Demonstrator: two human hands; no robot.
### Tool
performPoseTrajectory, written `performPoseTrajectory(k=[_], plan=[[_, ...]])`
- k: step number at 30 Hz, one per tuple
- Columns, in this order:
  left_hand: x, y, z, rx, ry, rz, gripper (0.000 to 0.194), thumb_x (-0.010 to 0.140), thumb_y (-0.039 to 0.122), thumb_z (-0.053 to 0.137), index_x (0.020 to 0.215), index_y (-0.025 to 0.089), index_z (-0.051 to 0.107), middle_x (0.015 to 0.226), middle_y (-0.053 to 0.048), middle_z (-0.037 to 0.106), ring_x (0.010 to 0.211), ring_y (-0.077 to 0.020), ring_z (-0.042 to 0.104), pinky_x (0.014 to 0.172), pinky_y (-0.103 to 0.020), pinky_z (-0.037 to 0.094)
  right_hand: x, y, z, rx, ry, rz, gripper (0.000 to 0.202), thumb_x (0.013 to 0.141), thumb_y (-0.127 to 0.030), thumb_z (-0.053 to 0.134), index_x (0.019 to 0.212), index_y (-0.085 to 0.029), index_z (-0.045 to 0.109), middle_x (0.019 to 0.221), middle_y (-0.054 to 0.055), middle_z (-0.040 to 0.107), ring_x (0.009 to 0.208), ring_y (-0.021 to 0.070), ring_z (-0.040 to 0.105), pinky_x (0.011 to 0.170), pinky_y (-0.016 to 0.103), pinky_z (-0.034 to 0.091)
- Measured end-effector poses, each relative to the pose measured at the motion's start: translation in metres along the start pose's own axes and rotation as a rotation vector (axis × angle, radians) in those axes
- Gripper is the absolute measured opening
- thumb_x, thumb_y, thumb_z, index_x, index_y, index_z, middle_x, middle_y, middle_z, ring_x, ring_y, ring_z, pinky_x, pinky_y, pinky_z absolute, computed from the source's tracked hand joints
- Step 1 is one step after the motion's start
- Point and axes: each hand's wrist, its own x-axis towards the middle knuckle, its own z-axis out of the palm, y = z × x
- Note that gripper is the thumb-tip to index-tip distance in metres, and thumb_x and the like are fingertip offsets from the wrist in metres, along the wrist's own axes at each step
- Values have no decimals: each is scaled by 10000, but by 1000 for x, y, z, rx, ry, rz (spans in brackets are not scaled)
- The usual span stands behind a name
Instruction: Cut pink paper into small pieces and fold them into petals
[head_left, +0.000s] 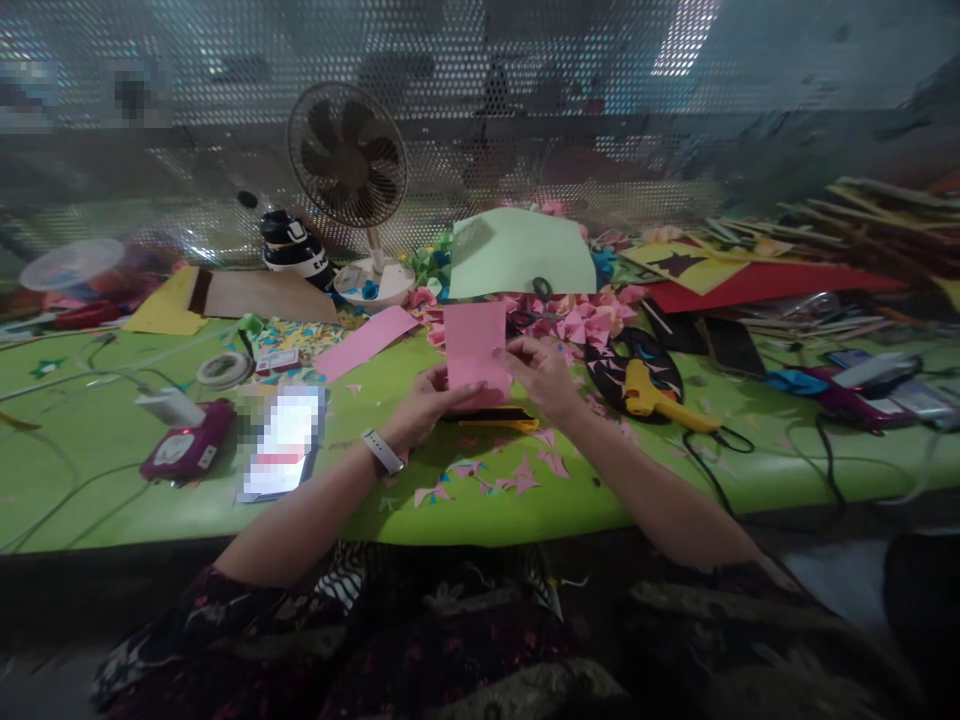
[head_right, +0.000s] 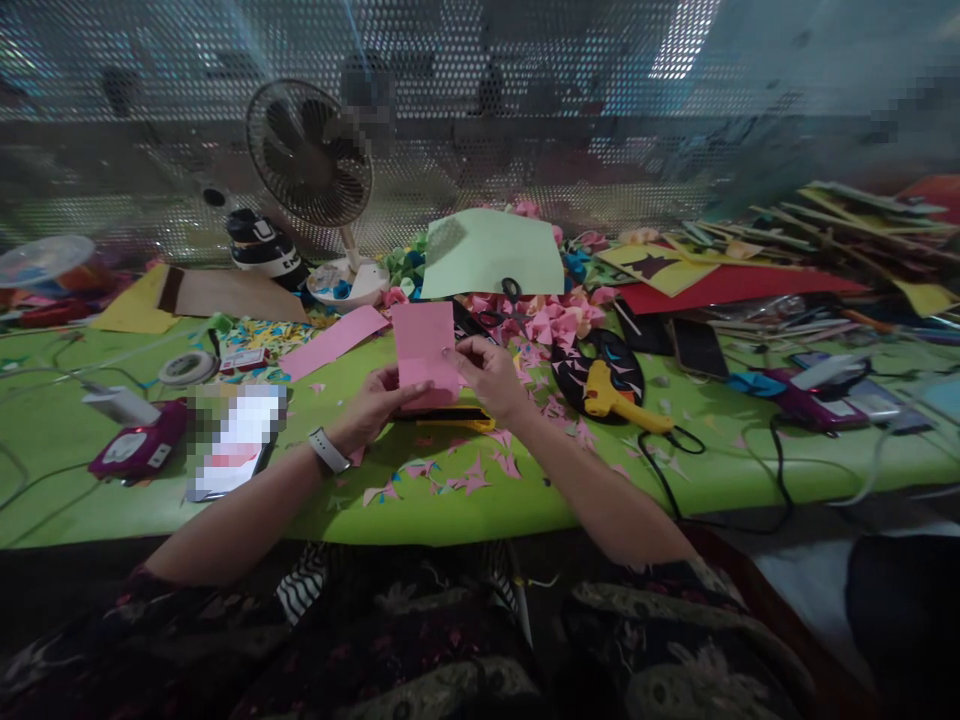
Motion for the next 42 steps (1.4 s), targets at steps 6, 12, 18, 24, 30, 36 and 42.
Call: performPoseTrajectory(k=[6,12,18,24,30,36,42], plan=[[0,4,-1,31,-29,-60,598,612,269,923,1150,143,692,997,-81,786,800,-164,743,833,-321,597,0,-3,-2,27,39,-5,424,696,-583,793,706,-202,608,666,-15,517,634,123,429,569,281,363],[0,3,-1,55,-22,-63,524,633,286,913,1094,142,711,987,-78,784,792,-150,733,801,-300,603,-1,-3,-1,20,47,-30,423,704,-598,783,703,-203,629,660,-11,525,625,125,440,569,285,386],[2,0,-2,59,-34,-55,531,599,304,934,1058,143,719,975,-70,786,803,-156,734,801,-300,612,1,-3,-3,10,41,-19,441,686,-620,792,708,-208,637,657,-9,535,625,130,453,564,284,390],[2,0,-2,77,33,-2,577,570,359,945,1041,120,713,948,-80,789,797,-170,733,839,-335,616,1,1,-6,-3,-73,44,465,784,-671,680,779,-208,632,704,-9,556,641,132,484,603,286,413],[3,1,-2,111,57,83,602,566,386,941,1043,127,681,888,-60,786,776,-172,733,830,-342,615,-1,5,-1,-136,-79,-20,451,738,-610,755,672,-207,564,621,-35,473,593,119,403,574,288,345],[3,5,-5,128,17,-28,646,585,334,933,1140,145,661,913,-84,789,814,-203,753,753,-316,605,5,15,-3,-115,-65,-14,493,706,-678,741,722,-205,605,684,-6,551,639,138,457,601,298,380],[5,3,-9,114,-20,-76,564,604,325,927,1079,129,694,906,-95,789,791,-199,757,813,-348,603,7,20,-7,-102,-89,-10,475,730,-660,731,731,-206,593,690,-5,539,656,142,469,611,295,391]])
